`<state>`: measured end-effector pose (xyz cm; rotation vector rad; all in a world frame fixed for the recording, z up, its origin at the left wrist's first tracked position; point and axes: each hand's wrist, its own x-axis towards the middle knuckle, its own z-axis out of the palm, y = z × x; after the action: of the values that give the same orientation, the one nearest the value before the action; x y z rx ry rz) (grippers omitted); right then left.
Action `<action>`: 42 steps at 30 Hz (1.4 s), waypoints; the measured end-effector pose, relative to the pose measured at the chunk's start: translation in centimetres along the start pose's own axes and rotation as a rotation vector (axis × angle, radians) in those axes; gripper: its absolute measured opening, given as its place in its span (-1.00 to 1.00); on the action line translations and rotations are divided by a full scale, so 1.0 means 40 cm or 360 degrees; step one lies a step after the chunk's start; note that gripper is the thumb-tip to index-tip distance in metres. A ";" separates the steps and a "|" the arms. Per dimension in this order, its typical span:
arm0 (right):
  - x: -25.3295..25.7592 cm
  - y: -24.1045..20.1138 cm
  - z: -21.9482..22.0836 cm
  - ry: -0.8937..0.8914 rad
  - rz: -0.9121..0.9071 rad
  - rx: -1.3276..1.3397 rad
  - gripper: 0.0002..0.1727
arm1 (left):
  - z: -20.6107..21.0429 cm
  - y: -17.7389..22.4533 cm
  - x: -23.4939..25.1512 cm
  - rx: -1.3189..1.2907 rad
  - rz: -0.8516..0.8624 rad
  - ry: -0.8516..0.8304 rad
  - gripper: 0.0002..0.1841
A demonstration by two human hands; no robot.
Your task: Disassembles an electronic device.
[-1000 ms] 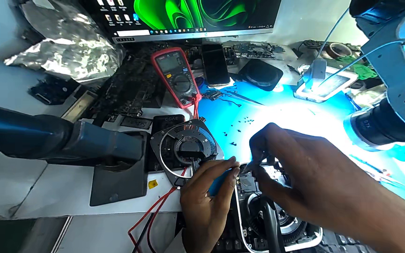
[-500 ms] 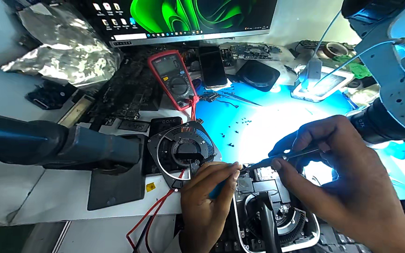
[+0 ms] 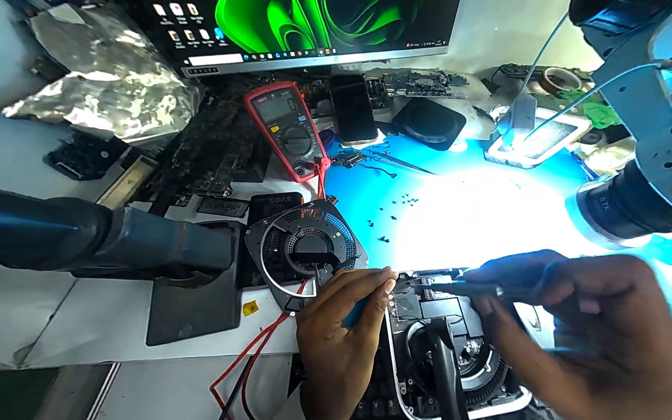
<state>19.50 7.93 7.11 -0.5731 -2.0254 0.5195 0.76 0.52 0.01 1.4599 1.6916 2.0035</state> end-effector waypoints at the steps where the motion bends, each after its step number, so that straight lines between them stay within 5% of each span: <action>1: -0.018 0.006 0.004 -0.0041 -0.0025 -0.0050 -0.72 | -0.001 -0.001 -0.001 0.0009 0.0012 -0.0005 -0.88; 21: -0.099 0.026 0.023 -0.0107 -0.0281 -0.0246 -0.80 | -0.004 -0.001 0.000 -0.0039 0.0010 -0.0047 -0.82; 31: -0.094 -0.019 -0.016 -0.0547 -0.0653 -0.0432 -0.93 | -0.004 -0.001 0.000 -0.0019 0.0015 -0.0049 -0.81; 42: -0.111 -0.013 -0.022 -0.0507 -0.0561 -0.0411 -0.88 | -0.006 0.002 0.002 -0.0012 0.0032 -0.0062 -0.81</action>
<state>22.19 5.02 4.83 -0.2821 -2.4531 0.1422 0.58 0.40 0.13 1.5093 1.6585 1.9763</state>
